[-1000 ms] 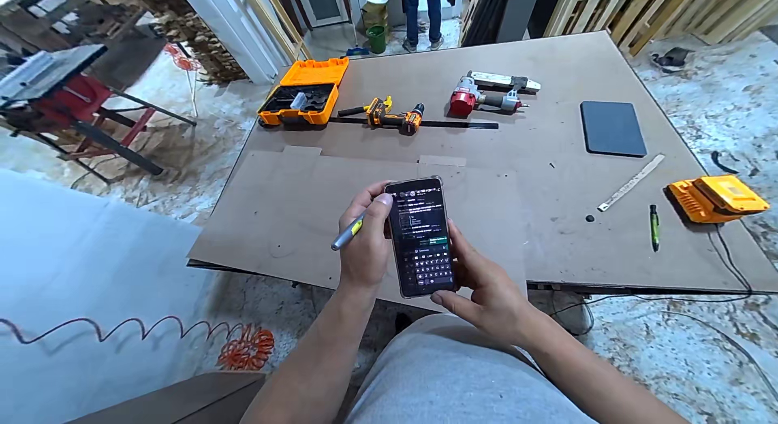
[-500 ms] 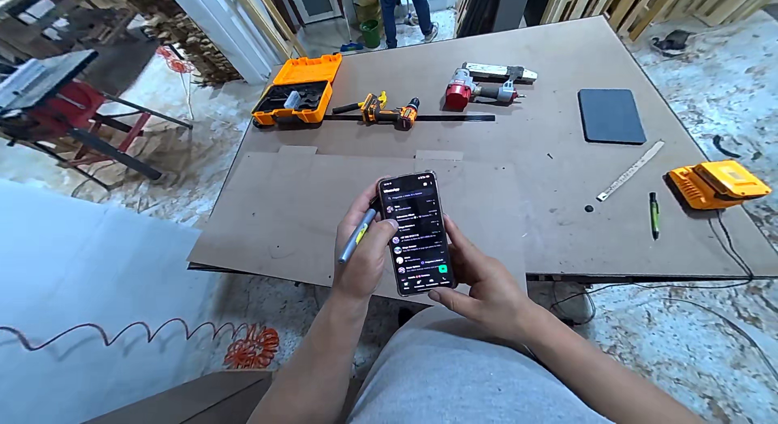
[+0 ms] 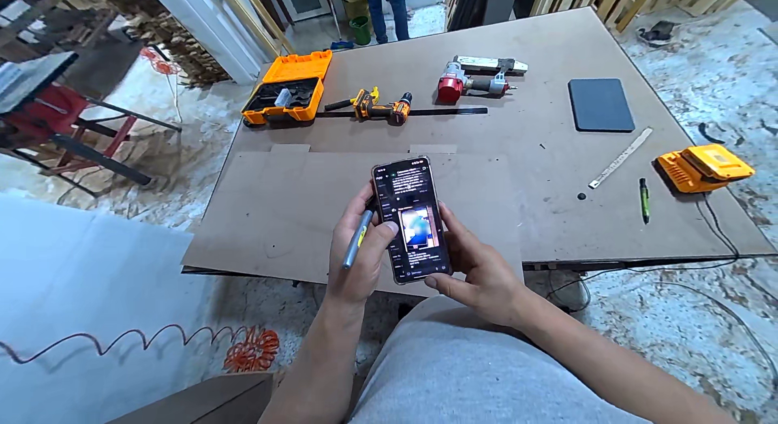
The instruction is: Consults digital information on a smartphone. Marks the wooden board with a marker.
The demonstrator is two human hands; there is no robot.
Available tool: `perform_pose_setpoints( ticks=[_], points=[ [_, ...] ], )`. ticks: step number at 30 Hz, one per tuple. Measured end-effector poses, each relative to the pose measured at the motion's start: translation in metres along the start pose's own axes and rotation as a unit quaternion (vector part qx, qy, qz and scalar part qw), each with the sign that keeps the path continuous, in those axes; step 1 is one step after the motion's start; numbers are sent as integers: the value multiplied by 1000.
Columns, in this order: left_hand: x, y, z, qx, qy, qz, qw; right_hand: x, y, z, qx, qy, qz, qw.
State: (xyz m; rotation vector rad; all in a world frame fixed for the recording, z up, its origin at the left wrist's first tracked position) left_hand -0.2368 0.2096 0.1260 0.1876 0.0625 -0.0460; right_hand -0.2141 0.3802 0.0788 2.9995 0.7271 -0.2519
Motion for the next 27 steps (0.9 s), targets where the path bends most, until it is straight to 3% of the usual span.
perform_pose_setpoints(
  ticks=[11,16,21,27],
  points=[
    [3,6,-4,-34,3,4,999,9,-1,2,6,-1,28,1000],
    [6,18,-3,-79,15,-97,992,13,-6,2,3,11,48,999],
    [6,20,0,-23,30,-18,999,15,-4,-5,3,-1,39,999],
    [6,25,0,-18,12,-21,1000,18,-8,-6,5,1,38,999]
  ],
)
Point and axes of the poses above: each hand's wrist, its own x-axis away from the middle knuckle, its own y-axis out of the palm, z = x × y, the point moved 7 cm from there along -x, towards the middle knuckle, and after that the axes turned 1 degree about z, right-handed, at the moved point
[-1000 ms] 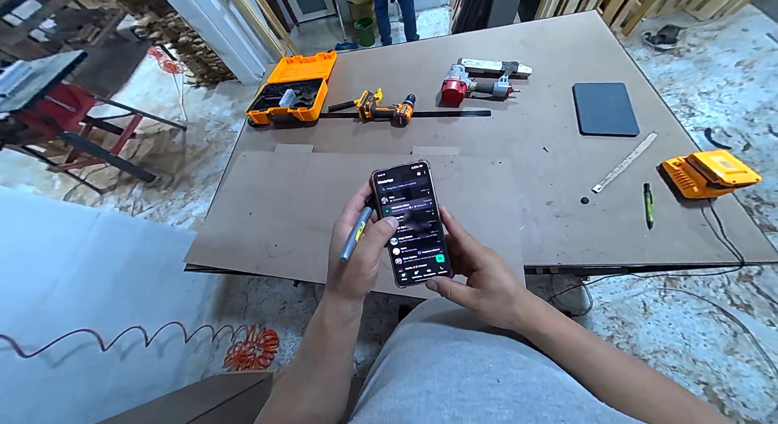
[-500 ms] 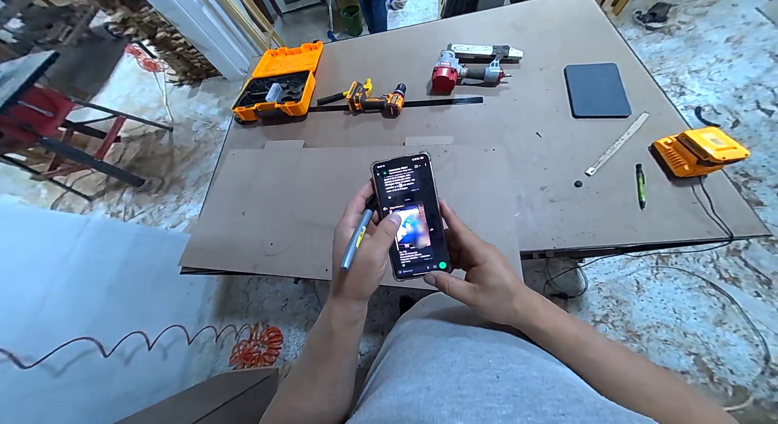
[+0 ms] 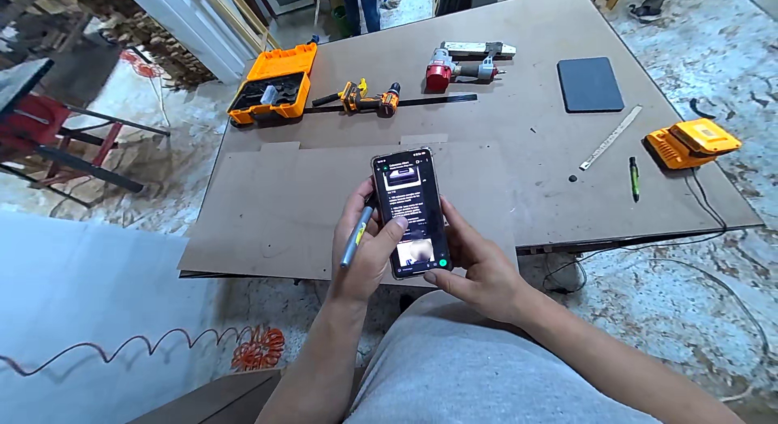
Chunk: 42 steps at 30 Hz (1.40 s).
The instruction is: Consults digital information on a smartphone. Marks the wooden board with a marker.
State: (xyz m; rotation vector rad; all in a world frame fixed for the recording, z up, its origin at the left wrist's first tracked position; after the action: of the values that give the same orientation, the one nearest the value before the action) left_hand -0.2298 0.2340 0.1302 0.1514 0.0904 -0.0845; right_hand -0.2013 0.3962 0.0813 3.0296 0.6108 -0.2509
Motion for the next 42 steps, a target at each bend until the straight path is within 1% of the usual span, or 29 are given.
perform_pose_setpoints(
  ticks=[4,5,8,9,11,13,15,18,20,22,24,27,29,30,32,34,35,36,37,38,39,40,42],
  points=[
    [-2,3,-2,-5,0,-16,1000,1,-4,1,-4,6,3,1000],
    [-3,2,-3,-14,0,-2,1000,2,-5,1,-4,8,3,1000],
    [-13,-5,-12,-40,6,81,996,3,-7,6,-20,17,-4,1000],
    [-16,-7,-15,-42,1,88,995,4,-9,10,-47,30,-5,998],
    [-22,-8,-21,-43,-7,70,997,6,-17,22,-122,68,3,990],
    [-22,-11,-26,-55,-9,46,997,10,-34,39,-166,86,23,982],
    [-16,-19,-35,-82,-28,38,995,17,-63,66,-179,101,66,977],
    [-1,-40,-62,-96,-75,64,991,34,-134,123,-115,162,171,965],
    [17,-58,-87,-105,-118,89,983,51,-192,171,-59,220,234,945],
    [38,-71,-111,-131,-155,107,973,71,-252,221,-38,268,282,920],
    [56,-73,-129,-124,-171,106,972,87,-301,256,-9,309,316,897],
    [73,-60,-140,-73,-183,69,978,100,-351,284,35,349,348,869],
    [75,-51,-141,-73,-179,52,980,97,-374,294,41,355,366,859],
    [73,-47,-140,-84,-170,53,980,94,-384,298,43,353,380,854],
    [68,-43,-139,-119,-169,85,975,88,-404,307,84,362,410,833],
    [62,-39,-142,-165,-204,101,960,89,-419,309,191,386,431,793],
    [59,-36,-145,-179,-220,97,954,91,-421,304,232,396,440,772],
    [56,-31,-147,-181,-229,83,953,93,-417,297,252,401,446,760],
    [52,-26,-149,-172,-234,64,955,92,-406,289,255,399,443,761],
    [47,-21,-151,-153,-238,41,958,87,-384,274,243,389,425,781],
    [41,-15,-155,-126,-238,11,963,75,-352,253,225,370,391,812],
    [35,-10,-161,-99,-237,-22,966,61,-311,231,202,343,341,852],
    [24,-1,-174,-55,-240,-89,965,38,-208,190,136,278,197,930]
  ],
)
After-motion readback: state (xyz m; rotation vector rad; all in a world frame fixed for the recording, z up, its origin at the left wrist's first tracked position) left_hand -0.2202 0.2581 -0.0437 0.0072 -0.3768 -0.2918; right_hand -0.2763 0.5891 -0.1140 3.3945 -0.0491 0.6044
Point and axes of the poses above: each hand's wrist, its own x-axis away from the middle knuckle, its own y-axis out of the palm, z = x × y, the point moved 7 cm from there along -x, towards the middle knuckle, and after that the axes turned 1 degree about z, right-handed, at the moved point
